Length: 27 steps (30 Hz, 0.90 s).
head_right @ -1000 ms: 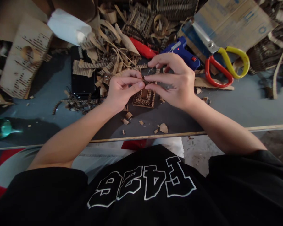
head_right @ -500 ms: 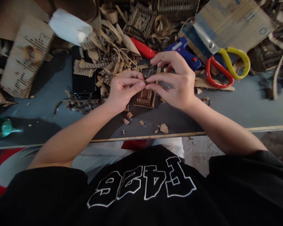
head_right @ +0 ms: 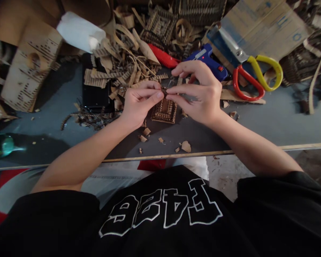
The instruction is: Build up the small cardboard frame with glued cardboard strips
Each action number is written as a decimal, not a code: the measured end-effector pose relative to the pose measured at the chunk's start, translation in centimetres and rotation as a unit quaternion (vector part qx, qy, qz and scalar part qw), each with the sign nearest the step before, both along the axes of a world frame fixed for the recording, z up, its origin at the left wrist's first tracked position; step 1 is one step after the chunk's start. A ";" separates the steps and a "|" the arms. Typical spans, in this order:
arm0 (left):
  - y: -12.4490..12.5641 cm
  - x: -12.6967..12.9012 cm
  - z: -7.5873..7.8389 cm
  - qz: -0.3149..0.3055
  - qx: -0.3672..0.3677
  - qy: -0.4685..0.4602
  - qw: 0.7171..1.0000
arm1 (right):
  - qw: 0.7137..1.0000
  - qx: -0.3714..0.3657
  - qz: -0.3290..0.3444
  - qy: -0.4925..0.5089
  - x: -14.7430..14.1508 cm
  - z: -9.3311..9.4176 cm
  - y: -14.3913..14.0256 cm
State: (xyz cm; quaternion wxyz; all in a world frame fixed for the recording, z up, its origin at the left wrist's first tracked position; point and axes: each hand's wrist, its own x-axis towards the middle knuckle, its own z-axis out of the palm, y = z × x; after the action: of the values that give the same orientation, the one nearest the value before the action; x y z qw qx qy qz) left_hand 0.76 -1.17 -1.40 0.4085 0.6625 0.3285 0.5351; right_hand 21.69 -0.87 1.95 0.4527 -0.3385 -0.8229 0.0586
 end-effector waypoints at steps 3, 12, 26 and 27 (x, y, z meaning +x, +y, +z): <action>-0.2 0.1 0.1 0.003 -0.004 0.001 1.000 | 1.000 -0.022 -0.003 -0.007 0.1 0.0 -0.1; 0.2 0.1 -0.6 0.016 -0.012 0.002 1.000 | 0.999 0.038 0.006 0.016 -0.1 0.6 0.0; 1.2 -1.1 -0.7 0.059 0.053 0.056 0.995 | 0.932 -0.108 -0.311 -0.153 3.6 1.0 3.3; 1.3 -1.2 -0.7 0.064 0.059 0.067 0.994 | 0.911 -0.176 -0.329 -0.176 3.6 1.1 3.4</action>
State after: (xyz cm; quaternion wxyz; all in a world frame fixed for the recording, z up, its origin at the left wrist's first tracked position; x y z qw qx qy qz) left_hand -0.41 0.15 -2.06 0.3105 0.6975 0.3647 0.5331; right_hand 25.28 2.53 3.01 0.2272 -0.6692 -0.7074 -0.0107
